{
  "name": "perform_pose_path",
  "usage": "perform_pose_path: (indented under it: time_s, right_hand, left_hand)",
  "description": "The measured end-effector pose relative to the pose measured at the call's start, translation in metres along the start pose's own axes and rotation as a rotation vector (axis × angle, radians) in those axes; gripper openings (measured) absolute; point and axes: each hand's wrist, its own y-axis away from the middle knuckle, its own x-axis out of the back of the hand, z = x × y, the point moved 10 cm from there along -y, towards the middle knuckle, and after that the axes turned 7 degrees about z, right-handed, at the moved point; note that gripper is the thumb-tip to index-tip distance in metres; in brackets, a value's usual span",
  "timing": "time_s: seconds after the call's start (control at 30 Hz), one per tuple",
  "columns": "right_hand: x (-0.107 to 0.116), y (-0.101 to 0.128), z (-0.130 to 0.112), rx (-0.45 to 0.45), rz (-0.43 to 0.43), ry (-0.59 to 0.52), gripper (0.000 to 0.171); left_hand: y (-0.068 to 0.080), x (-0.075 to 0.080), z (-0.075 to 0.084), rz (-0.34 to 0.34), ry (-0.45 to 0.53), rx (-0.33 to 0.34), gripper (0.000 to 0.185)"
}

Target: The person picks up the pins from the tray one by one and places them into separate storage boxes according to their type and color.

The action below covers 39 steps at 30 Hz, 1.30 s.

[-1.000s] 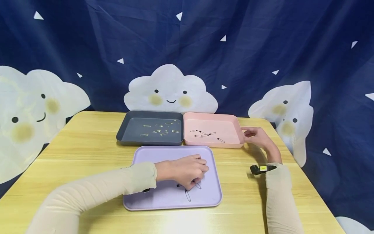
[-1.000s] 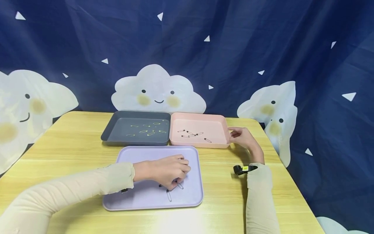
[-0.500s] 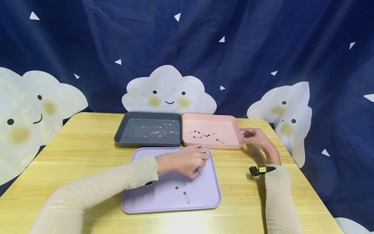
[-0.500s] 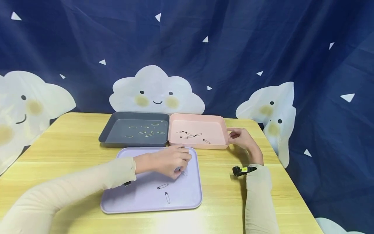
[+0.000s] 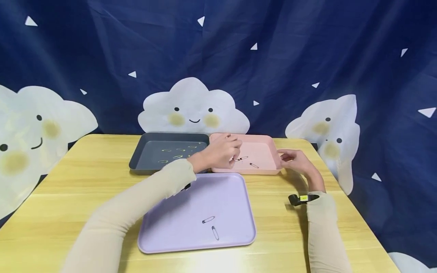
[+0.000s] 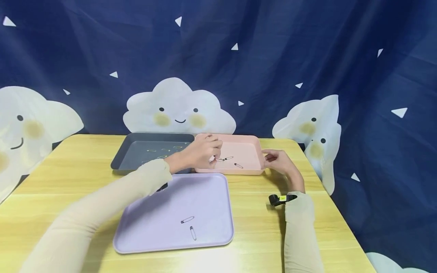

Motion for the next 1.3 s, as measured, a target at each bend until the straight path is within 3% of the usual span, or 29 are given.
perform_pose_path:
  time_s: [0.23,0.4,0.53,0.77,0.93,1.1,1.3]
  right_hand:
    - [0.000,-0.001,0.002,-0.006,0.001,-0.019,0.053]
    - [0.000,-0.001,0.002,-0.006,0.005,-0.020,0.053]
    - [-0.001,-0.001,0.004,-0.012,0.007,-0.021,0.053]
    - [0.000,-0.002,0.005,-0.010,0.010,-0.014,0.051]
    - [-0.001,-0.003,0.004,-0.013,0.005,-0.017,0.051]
    - [-0.002,-0.004,0.003,-0.004,0.007,-0.009,0.051]
    - [-0.001,-0.003,0.002,0.003,0.010,-0.011,0.051]
  left_hand:
    - [-0.019,-0.019,-0.034,-0.009,-0.083,0.091,0.005]
    - [-0.032,-0.034,-0.049,-0.024,-0.073,0.160,0.004]
    - [-0.037,-0.050,-0.055,-0.082,-0.109,0.197,0.006]
    - [-0.037,-0.076,-0.063,-0.219,-0.214,0.239,0.015]
    - [-0.029,-0.086,-0.069,-0.299,-0.186,0.304,0.036]
    - [-0.025,-0.089,-0.070,-0.328,-0.150,0.340,0.043]
    - [-0.025,-0.084,-0.067,-0.303,-0.136,0.320,0.042]
